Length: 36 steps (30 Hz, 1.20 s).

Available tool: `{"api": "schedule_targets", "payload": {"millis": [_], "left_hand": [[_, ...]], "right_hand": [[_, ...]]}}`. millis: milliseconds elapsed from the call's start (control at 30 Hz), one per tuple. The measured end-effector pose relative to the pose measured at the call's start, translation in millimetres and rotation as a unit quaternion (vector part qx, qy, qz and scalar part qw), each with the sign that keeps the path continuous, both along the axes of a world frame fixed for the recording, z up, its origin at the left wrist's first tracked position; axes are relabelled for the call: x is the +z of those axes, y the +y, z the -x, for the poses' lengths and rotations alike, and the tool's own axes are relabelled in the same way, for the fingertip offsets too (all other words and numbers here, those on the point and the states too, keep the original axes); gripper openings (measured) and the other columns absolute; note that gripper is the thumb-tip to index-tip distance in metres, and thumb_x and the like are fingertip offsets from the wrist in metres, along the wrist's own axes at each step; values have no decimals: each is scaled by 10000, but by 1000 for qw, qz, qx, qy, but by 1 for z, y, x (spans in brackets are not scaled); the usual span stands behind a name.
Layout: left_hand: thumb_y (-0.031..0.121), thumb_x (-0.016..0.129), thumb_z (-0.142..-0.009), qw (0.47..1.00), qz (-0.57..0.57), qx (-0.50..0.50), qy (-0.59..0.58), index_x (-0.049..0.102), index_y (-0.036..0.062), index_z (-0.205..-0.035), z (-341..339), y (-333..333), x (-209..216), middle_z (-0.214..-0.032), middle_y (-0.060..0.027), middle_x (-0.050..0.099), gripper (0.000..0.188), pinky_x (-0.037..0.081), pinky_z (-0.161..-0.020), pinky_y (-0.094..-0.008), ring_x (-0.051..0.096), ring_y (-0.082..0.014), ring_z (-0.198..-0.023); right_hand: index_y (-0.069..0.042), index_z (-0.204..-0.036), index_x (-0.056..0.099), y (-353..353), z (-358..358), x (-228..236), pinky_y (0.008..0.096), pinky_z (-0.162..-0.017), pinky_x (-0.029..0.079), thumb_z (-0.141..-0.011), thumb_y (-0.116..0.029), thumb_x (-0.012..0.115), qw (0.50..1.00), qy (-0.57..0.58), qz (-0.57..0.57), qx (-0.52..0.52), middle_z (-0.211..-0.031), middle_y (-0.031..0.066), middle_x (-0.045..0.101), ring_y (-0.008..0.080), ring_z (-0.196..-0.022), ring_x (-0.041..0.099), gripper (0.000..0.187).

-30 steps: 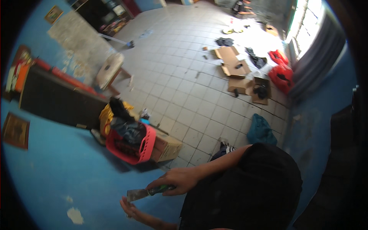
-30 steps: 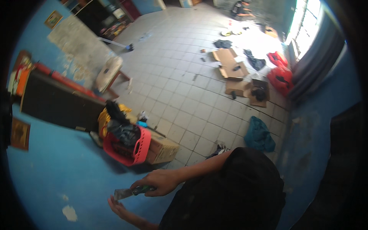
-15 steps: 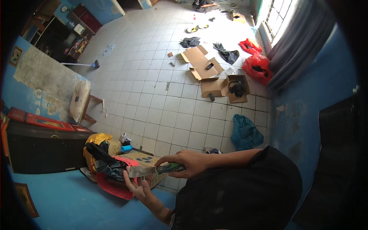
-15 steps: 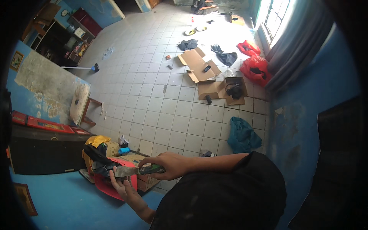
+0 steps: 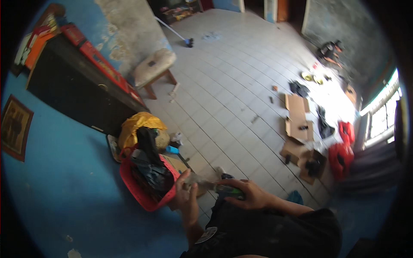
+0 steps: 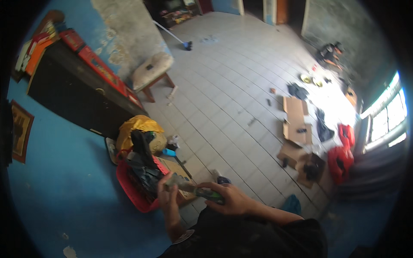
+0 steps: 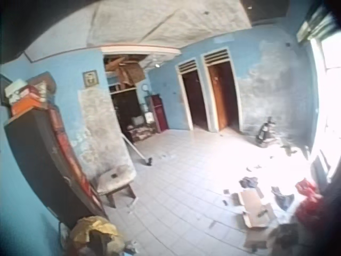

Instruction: The person scrapes peeling paint from a wall using a putty knife.

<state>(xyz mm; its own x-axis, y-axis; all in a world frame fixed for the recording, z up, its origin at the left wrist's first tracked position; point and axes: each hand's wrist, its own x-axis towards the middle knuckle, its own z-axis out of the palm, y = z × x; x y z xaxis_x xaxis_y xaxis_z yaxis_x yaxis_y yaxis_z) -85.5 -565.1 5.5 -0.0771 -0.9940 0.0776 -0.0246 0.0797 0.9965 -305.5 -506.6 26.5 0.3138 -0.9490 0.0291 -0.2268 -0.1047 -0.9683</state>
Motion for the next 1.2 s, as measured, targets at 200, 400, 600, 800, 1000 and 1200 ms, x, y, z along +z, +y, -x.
{"api": "schedule_targets", "payload": {"millis": [200, 400, 600, 800, 1000, 1200], "left_hand": [[98, 605, -951, 996, 74, -22, -50, 573, 37, -1231, -12, -139, 26, -1381, -143, 505, 288, 329, -1119, -397, 457, -261, -1307], [83, 626, -944, 971, 197, -68, -121, 596, 0, -1174, -5, -251, 52, -1332, -161, 537, 246, 380, -1083, -405, 504, -296, -1269], [92, 658, -935, 985, 125, -54, -101, 570, 10, -1236, 5, -305, 24, -1309, -155, 543, 325, 408, -1057, -376, 529, -258, -1240], [84, 673, -928, 994, 49, -9, -96, 520, 19, -1328, 11, -370, 3, -1285, -130, 547, 434, 429, -1027, -354, 551, -216, -1200], [130, 635, -962, 990, 68, 13, -124, 648, -5, -1168, 46, -466, 21, -1105, -109, 683, 247, 457, -971, -325, 632, -199, -1055], [198, 615, -990, 996, -4, -9, -84, 631, -10, -1207, 122, -554, 42, -1120, -102, 691, 301, 471, -939, -292, 623, -141, -1056]], "right_hand": [[-122, -1368, 527, -131, -19, 36, 413, -767, 545, -850, -142, 712, 996, 38, 73, -44, -942, 144, 712, 348, -837, 694, 551], [-63, -1361, 547, -224, -15, 46, 303, -825, 526, -835, -77, 714, 994, 58, 36, -87, -1051, 110, 704, 184, -911, 685, 552], [-88, -1315, 580, -299, 2, 35, 358, -749, 549, -809, -86, 733, 994, 31, 43, -90, -940, 150, 708, 293, -827, 708, 529], [-120, -1282, 614, -390, 23, 23, 372, -711, 562, -791, -123, 750, 994, 94, 53, -30, -845, 124, 718, 313, -769, 708, 510], [-108, -1235, 670, -486, 88, 53, 341, -702, 542, -760, -100, 762, 993, 89, 74, 40, -826, 82, 720, 261, -760, 693, 483], [-122, -1236, 651, -560, 149, 60, 347, -651, 557, -754, -100, 754, 991, 51, 121, 33, -854, 95, 735, 281, -674, 695, 493]]}}
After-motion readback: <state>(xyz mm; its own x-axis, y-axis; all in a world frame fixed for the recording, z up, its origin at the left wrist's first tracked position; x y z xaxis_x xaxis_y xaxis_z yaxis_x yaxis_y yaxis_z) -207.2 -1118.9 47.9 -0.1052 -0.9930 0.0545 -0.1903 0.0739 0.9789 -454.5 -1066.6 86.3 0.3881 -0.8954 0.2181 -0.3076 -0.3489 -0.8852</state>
